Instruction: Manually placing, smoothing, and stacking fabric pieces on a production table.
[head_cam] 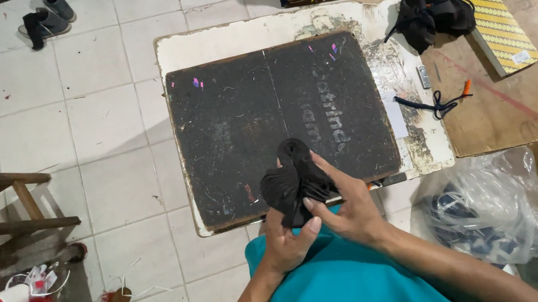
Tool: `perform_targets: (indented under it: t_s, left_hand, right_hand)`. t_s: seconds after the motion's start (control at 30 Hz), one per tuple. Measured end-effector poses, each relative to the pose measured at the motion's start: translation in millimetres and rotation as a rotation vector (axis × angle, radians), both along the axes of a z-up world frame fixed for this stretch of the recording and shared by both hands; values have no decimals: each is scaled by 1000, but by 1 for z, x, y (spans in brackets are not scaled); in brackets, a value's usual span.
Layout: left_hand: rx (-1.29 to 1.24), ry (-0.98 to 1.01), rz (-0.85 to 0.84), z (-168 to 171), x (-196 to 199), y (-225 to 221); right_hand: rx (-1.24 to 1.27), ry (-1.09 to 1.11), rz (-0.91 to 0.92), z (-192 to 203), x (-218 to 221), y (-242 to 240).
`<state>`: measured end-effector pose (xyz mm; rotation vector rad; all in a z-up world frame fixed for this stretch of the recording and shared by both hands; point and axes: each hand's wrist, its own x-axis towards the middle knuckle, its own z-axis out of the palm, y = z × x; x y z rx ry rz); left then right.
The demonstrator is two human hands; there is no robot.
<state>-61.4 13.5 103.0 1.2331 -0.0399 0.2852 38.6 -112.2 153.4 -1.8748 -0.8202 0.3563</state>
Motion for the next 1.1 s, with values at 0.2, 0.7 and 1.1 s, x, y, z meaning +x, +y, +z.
perform_targets:
  t_s: [0.2,0.7,1.1]
  left_hand:
    - [-30,177,227,-83,-11,-2]
    - [-515,42,101,-47,-10,-5]
    - [-157,114,10,3,0,-1]
  right_hand:
    - [-154,150,-232,-25,23,-16]
    - [122,-123,-145,-56,19,-17]
    - [-112,-73,242,-37,17,-11]
